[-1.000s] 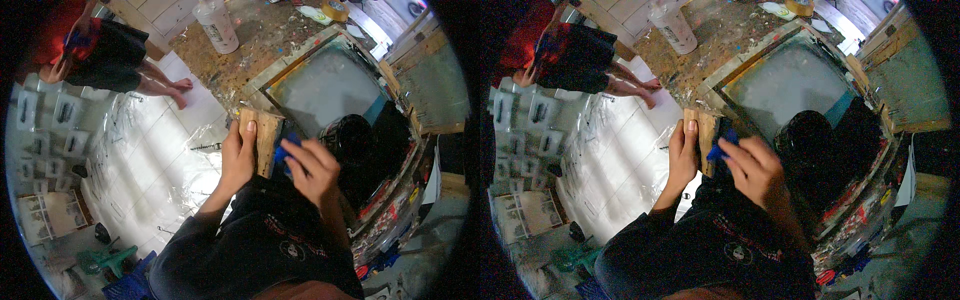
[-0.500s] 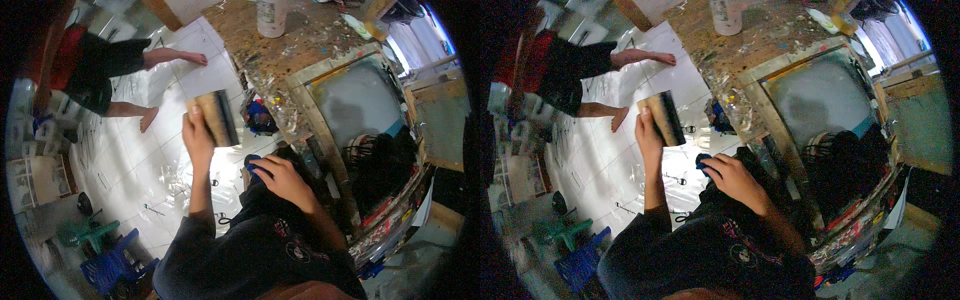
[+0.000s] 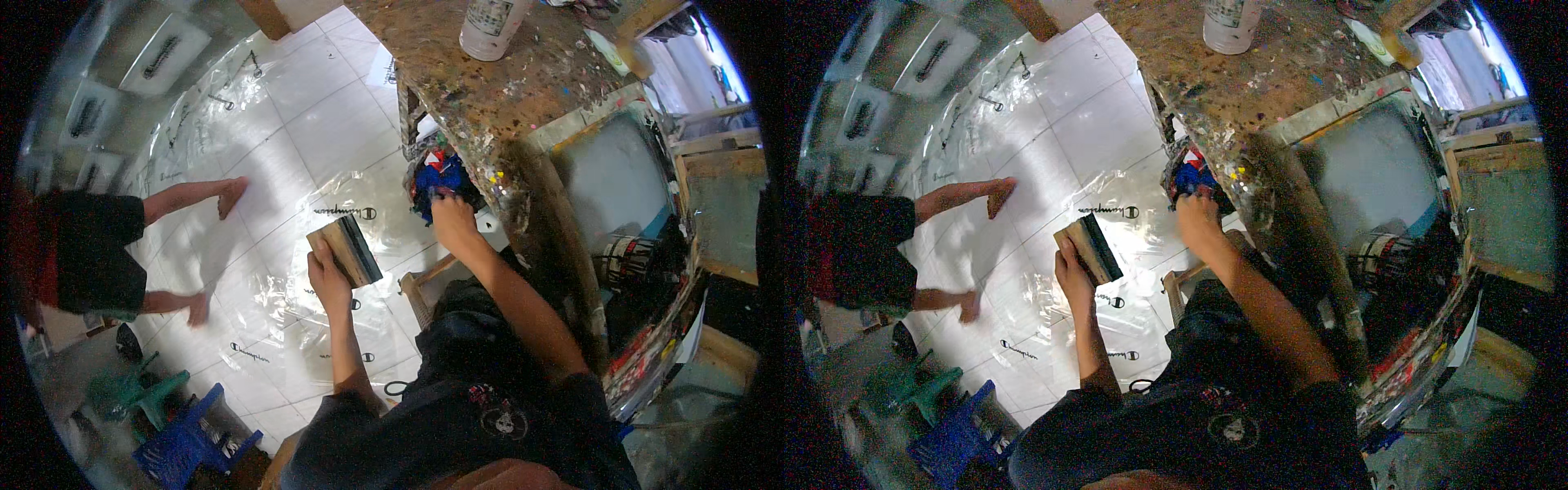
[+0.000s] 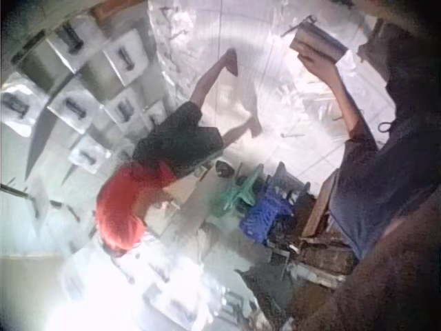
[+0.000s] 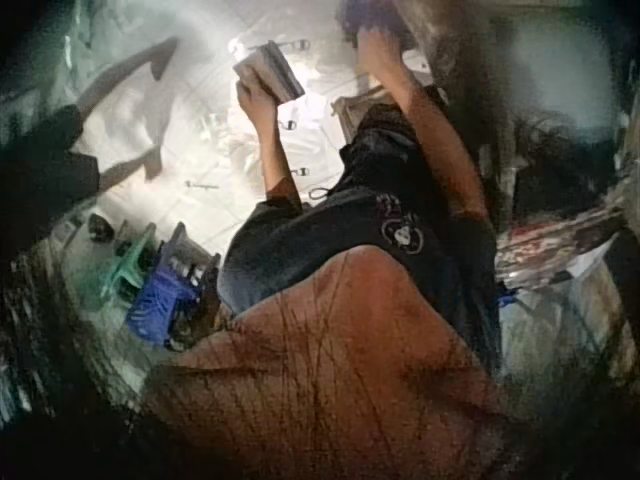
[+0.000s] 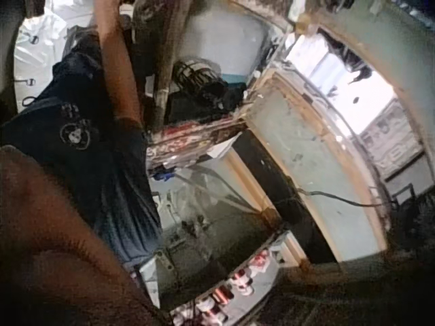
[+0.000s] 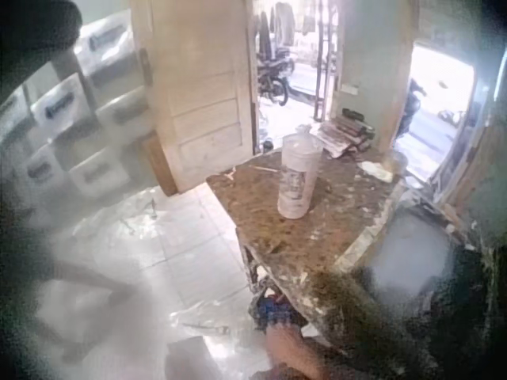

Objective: The person cleans a squeegee blade with a blue cloth and liquid from a bottle, then peels tape off a screen printing frame and wipes the mesh by hand.

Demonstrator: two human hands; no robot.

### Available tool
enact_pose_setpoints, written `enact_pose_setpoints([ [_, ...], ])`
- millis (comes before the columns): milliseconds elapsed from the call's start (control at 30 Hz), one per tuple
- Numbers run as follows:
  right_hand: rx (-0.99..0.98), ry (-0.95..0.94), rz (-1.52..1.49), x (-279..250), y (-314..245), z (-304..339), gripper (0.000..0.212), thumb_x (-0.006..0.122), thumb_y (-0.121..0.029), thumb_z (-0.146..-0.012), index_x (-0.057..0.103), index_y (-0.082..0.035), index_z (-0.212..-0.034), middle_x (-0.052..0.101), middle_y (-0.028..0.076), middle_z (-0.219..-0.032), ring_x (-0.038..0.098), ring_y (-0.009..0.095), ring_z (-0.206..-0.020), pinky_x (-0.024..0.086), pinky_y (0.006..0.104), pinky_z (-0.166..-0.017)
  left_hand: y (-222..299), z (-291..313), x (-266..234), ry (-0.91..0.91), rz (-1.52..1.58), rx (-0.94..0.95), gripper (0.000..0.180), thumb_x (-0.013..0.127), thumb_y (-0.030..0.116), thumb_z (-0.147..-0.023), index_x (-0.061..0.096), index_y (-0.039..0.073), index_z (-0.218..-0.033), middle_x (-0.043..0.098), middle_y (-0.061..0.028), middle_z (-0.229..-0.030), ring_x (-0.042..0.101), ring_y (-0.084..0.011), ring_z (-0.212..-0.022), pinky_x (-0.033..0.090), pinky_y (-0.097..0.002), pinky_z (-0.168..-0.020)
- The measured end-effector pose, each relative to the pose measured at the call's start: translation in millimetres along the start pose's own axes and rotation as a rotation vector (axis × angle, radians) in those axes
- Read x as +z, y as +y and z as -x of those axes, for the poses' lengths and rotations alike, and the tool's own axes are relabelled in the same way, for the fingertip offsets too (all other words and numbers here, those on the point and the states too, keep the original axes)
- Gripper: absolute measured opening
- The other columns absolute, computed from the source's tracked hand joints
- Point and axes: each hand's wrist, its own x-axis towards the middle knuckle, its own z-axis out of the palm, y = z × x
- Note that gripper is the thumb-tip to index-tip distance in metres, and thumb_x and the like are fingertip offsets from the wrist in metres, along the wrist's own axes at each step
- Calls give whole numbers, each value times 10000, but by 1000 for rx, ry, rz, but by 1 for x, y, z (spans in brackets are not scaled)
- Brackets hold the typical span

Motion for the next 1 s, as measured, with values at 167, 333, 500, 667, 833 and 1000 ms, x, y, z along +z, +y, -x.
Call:
enact_pose_setpoints([
  [167,351,-186,119,50,16,-40,544,599,-157,-840,444,11,-1334,464,268,-1318,498,412,-1161,468,482,-913,-32,-18,10,-70,102,-171,478,461,462,-985,514,-1,-881,530,-56,-780,481,-135,-718,427,-288,-670],
  [333,239,-287,38,82,29,-70,579,574,-232,-839,435,7,-1348,412,252,-1368,444,420,-1208,399,534,-976,-63,-33,20,-127,-5,-199,514,459,477,-980,539,-18,-867,507,-63,-747,444,-141,-709,399,-291,-652],
  [500,138,-144,14,106,33,-118,538,555,-257,-883,448,-16,-1352,312,258,-1435,324,412,-1291,337,511,-1024,-99,-21,12,-197,-81,-350,519,428,481,-987,534,-23,-916,539,-90,-800,471,-152,-726,422,-312,-669],
  [667,112,-101,35,144,52,-149,449,586,-167,-821,533,-9,-1238,398,231,-1360,384,382,-1223,348,521,-1002,-123,-10,6,-192,-36,-501,465,430,431,-997,534,-13,-909,535,-74,-796,492,-139,-720,433,-300,-646],
  [833,117,103,-83,156,62,-155,331,654,-130,-831,579,-18,-1133,547,162,-1110,494,322,-1095,427,429,-910,-114,-17,32,-231,77,-499,451,460,421,-992,527,-16,-904,520,-48,-786,476,-125,-723,426,-285,-655],
  [1000,184,638,-606,153,65,-131,217,668,-111,-842,622,-9,-1028,597,118,-902,581,299,-867,457,406,-816,-125,-17,49,-315,-17,-417,486,456,445,-988,530,-22,-880,507,-57,-761,444,-133,-731,403,-298,-671],
])
